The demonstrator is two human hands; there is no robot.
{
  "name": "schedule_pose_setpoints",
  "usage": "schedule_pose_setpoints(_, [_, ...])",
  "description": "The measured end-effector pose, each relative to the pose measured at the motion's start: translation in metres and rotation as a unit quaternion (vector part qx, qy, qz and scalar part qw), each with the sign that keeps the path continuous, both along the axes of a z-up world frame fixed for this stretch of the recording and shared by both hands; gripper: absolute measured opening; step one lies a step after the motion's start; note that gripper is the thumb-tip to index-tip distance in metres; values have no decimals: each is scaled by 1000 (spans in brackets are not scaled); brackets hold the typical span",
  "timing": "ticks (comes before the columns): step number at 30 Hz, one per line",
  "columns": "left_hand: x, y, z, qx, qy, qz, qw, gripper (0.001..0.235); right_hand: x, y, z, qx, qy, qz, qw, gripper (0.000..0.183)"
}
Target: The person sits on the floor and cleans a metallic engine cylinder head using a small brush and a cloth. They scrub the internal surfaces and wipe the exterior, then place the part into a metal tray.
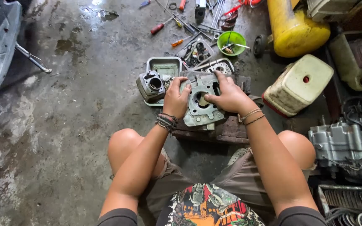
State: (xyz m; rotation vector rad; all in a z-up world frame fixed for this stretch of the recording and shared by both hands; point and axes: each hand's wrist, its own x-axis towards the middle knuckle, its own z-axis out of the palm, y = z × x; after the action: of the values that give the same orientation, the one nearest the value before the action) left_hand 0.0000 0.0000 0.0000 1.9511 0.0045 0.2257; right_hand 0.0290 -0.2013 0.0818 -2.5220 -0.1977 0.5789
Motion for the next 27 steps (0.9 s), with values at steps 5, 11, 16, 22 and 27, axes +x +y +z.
schedule_pose_setpoints(5, [-5,-5,5,-5,-1,15,1000,35,-4,13,9,-76,-15,-14,997,86])
schedule_pose_setpoints(11, [-2,-4,4,-10,0,12,1000,37,-17,15,17,-73,-41,-27,996,85])
schedule_pose_setpoints(16, [-3,-2,3,-2,13,12,1000,36,-13,7,6,-36,-28,-33,998,86])
schedule_pose_setpoints(22, [-17,-8,8,3,3,23,1000,35,-20,13,15,-35,-29,-42,998,84])
schedule_pose_setpoints(27, [-10,-4,15,-7,20,13,1000,38,-18,11,15,-58,-30,-38,997,86])
